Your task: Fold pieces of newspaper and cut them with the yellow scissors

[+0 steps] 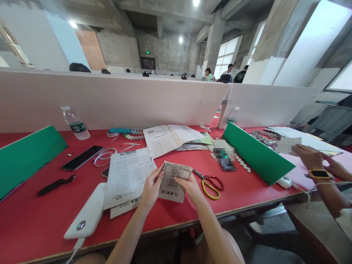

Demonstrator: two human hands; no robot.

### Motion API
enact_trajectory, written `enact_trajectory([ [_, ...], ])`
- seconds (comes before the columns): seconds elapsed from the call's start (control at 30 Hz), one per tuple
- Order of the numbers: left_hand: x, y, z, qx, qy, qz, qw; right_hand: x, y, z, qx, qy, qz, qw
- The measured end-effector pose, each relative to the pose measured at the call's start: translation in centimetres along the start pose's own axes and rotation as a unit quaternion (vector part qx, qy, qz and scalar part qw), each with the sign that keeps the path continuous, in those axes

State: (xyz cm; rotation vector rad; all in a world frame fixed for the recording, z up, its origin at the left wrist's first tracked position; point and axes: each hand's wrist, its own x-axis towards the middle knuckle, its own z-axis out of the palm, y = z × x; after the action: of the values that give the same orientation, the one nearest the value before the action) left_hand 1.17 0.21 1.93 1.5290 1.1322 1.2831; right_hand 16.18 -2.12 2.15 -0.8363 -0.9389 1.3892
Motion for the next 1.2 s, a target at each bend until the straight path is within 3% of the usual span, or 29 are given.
enact_trajectory([
  [0.17,0.0,0.0,0.0,0.007,-0.004,0.007,1.0,0.1,0.1,-0.1,-0.011,0.003,-0.012,1.0],
  [0.4,0.1,0.2,-0.1,0.02,0.038,0.008,0.999,0.3,0.6,-0.1,-0.013,0.008,-0.019,1.0],
  [0.73,0.1,0.4,-0.1,0.006,0.033,0.013,0.999,0.0,-0.2,0.6,0.017,-0.009,0.006,1.0],
  [0.97,0.1,0.2,-0.2,0.01,0.04,0.016,0.999,0.1,0.3,0.6,0.024,0.037,0.017,0.999],
  [1.2,0.1,0.1,-0.3,0.014,0.048,0.012,0.999,0.7,0.9,0.6,0.025,0.027,-0.007,0.999],
])
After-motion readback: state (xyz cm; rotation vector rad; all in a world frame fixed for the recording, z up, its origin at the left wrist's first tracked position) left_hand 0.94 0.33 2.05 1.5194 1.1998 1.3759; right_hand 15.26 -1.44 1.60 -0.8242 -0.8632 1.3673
